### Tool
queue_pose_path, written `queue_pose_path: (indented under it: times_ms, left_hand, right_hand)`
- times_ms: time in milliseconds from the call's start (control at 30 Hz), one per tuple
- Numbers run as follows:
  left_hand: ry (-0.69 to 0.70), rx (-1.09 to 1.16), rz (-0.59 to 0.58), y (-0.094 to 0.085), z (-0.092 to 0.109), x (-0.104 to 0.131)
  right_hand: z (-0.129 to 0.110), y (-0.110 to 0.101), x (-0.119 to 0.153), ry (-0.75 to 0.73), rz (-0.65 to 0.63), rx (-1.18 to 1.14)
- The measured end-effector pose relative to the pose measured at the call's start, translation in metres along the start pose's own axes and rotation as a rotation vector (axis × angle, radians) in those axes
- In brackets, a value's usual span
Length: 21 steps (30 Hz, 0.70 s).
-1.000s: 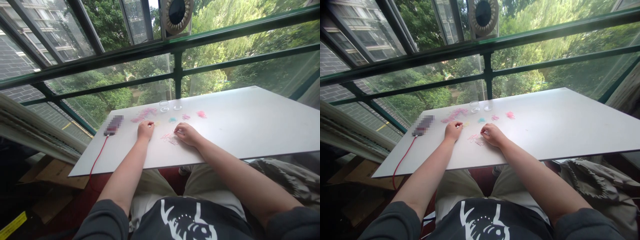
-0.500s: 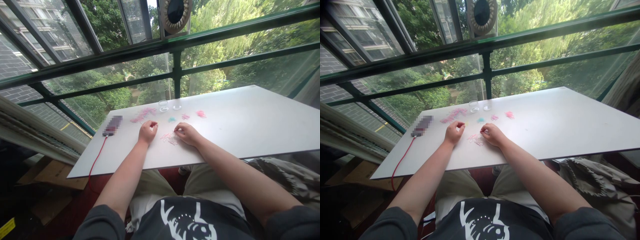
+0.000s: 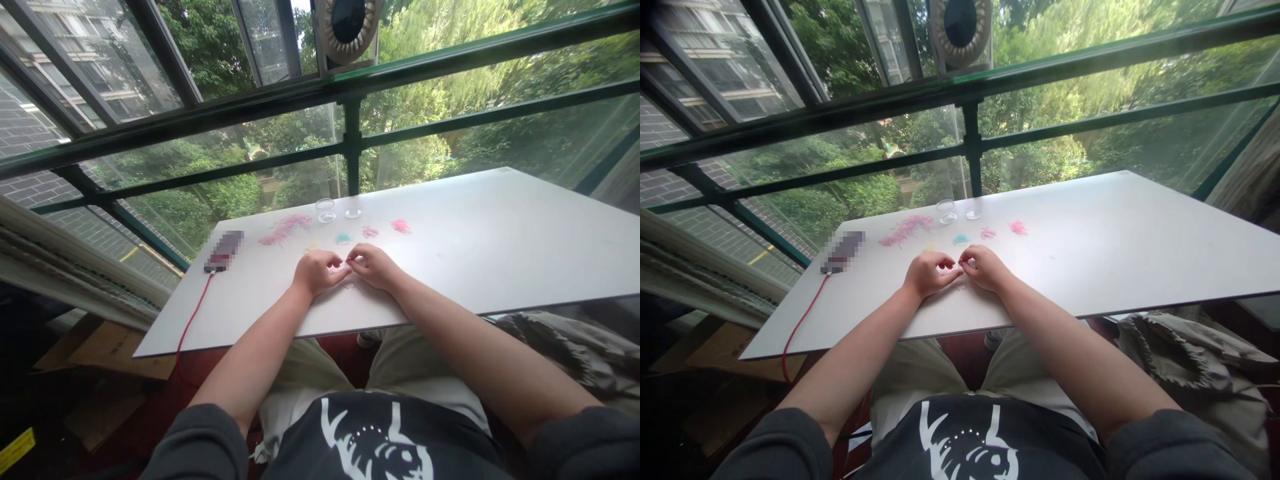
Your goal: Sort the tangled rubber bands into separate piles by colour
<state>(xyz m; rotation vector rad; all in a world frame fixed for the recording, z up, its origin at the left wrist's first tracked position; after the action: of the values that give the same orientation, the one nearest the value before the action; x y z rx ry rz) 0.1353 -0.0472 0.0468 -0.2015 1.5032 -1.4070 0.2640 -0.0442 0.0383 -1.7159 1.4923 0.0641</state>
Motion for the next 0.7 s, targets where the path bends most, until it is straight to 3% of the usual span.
queue_pose_path:
  times_ms: [700]
  left_hand:
    - [0.136, 0.048, 0.032, -0.0009, -0.0006, -0.0011]
  right_hand:
    - [0.0031, -0.0020, 0.0004, -0.004, 0.017, -0.008]
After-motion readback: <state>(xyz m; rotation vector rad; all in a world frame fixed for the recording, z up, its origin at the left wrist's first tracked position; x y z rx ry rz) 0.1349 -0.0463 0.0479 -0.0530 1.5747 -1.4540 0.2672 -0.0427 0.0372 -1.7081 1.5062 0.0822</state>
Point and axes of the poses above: each hand's wrist, its own x-axis away from the middle knuckle, its own y-axis out of the palm, z = x × y, the point moved 7 cm from there along -x, towards the middle knuckle, and after that the axes turned 6 degrees about -x, right-handed, at the moved point
